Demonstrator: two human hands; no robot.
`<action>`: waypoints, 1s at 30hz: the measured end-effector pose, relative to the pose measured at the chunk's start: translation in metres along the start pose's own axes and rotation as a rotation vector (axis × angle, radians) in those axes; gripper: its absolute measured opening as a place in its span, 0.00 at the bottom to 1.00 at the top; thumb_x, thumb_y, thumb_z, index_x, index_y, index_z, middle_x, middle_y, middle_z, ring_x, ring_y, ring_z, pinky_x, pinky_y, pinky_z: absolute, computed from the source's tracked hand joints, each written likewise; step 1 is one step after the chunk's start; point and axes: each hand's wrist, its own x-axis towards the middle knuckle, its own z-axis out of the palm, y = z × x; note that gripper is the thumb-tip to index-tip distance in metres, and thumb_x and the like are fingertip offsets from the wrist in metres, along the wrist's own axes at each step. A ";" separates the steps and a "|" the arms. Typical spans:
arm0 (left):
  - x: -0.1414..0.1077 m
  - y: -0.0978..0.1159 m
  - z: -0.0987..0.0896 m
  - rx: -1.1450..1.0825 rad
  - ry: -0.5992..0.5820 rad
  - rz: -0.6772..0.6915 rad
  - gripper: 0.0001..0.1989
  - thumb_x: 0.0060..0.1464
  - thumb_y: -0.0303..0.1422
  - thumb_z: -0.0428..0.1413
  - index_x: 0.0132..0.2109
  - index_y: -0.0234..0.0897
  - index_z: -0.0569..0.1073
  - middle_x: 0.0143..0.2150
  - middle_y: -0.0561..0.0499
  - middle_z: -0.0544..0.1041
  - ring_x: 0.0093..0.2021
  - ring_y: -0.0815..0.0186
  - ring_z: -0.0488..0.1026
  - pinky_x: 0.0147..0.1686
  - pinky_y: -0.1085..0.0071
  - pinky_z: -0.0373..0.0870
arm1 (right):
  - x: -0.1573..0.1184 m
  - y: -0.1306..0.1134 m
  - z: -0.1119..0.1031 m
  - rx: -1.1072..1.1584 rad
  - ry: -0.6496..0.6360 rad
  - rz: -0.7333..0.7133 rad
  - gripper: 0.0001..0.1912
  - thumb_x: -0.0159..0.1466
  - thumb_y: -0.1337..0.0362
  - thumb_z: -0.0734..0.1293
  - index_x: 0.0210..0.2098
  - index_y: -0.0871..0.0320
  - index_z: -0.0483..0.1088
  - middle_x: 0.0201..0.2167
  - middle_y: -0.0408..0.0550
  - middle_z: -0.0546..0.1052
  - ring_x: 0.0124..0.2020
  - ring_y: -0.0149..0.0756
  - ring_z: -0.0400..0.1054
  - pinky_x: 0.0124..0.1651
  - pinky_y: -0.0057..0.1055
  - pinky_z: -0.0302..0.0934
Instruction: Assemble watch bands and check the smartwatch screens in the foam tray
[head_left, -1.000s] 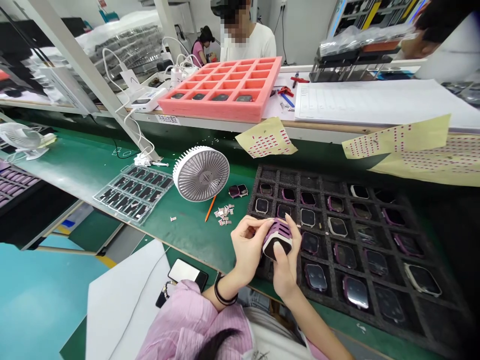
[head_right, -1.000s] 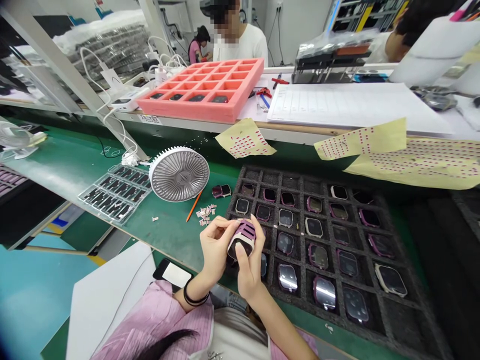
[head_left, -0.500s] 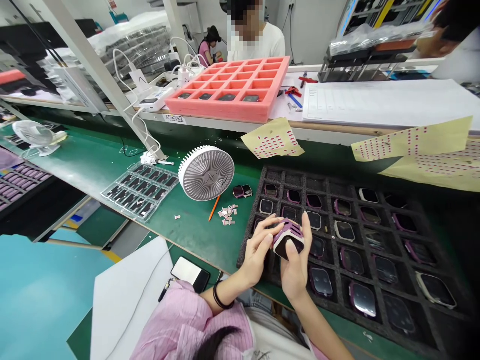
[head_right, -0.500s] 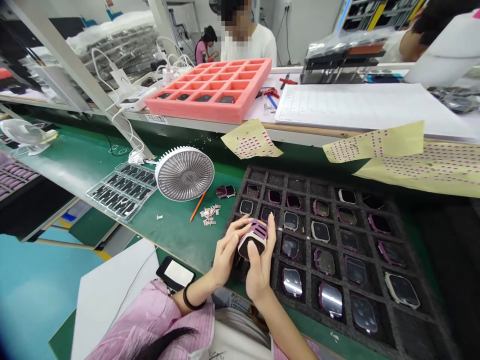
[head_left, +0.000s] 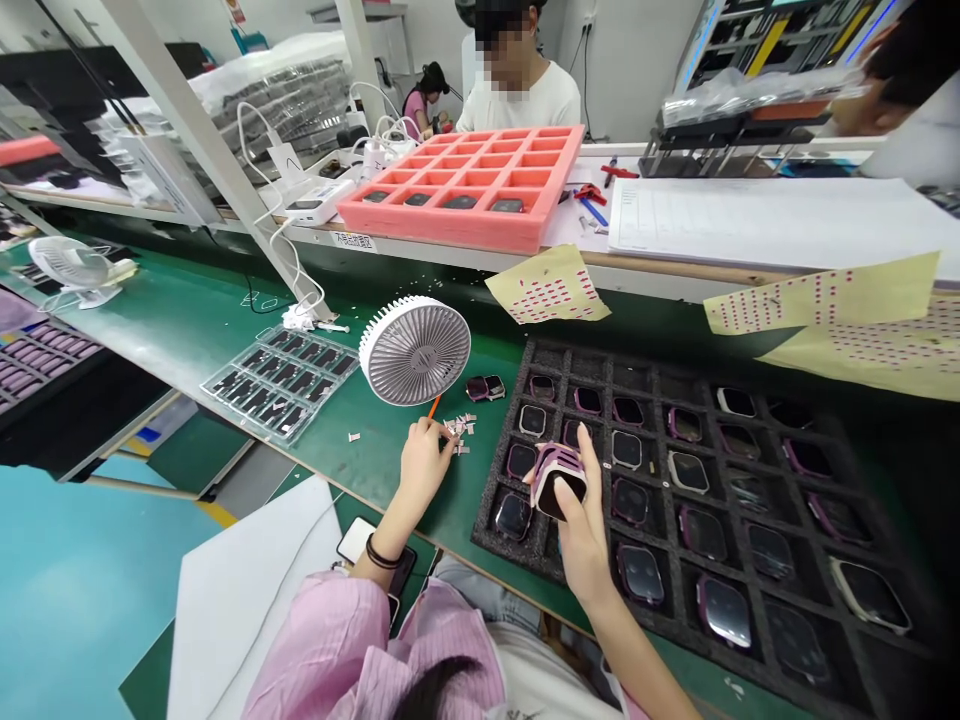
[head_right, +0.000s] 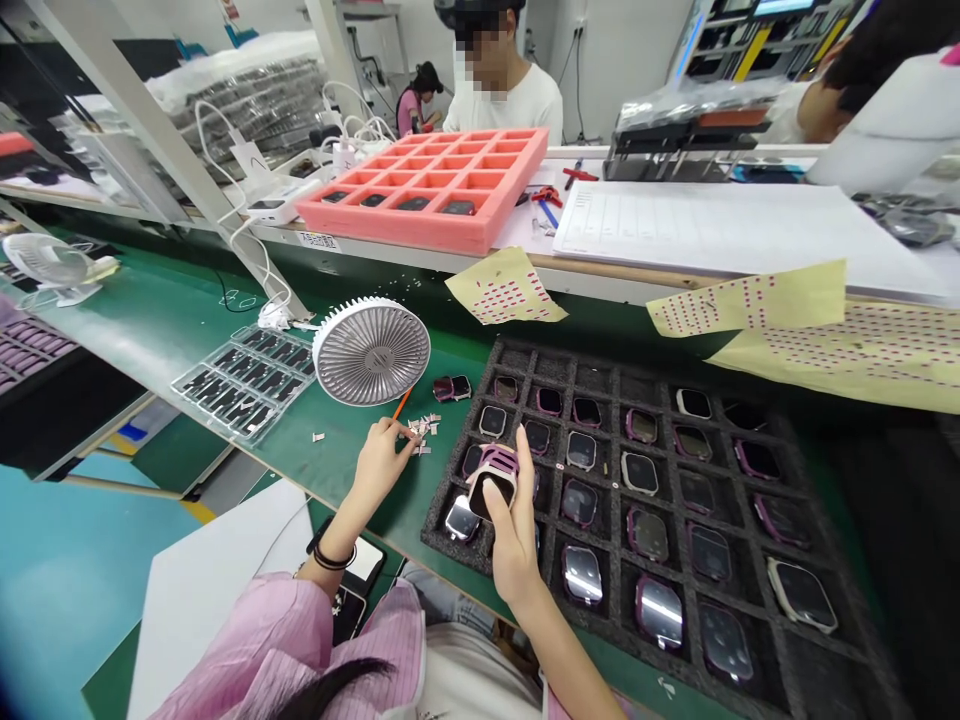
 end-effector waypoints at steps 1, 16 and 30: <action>0.000 0.003 -0.003 -0.041 -0.005 -0.003 0.03 0.54 0.29 0.58 0.33 0.35 0.74 0.38 0.45 0.75 0.41 0.58 0.71 0.43 0.62 0.70 | 0.000 0.000 0.000 0.025 -0.001 0.027 0.34 0.65 0.55 0.62 0.68 0.44 0.47 0.52 0.48 0.71 0.42 0.37 0.72 0.51 0.43 0.65; -0.032 0.105 -0.051 -1.007 -0.065 0.339 0.06 0.54 0.33 0.60 0.37 0.34 0.80 0.30 0.48 0.79 0.30 0.69 0.74 0.33 0.74 0.71 | -0.001 -0.017 0.009 0.297 0.147 0.076 0.34 0.61 0.55 0.65 0.65 0.47 0.55 0.54 0.47 0.72 0.52 0.39 0.67 0.55 0.41 0.61; -0.044 0.115 -0.040 -1.015 0.084 0.254 0.07 0.55 0.30 0.60 0.40 0.38 0.81 0.30 0.50 0.77 0.30 0.70 0.72 0.33 0.74 0.71 | -0.005 -0.004 0.003 0.108 0.140 -0.022 0.36 0.63 0.52 0.62 0.68 0.45 0.47 0.67 0.46 0.56 0.64 0.44 0.56 0.64 0.51 0.49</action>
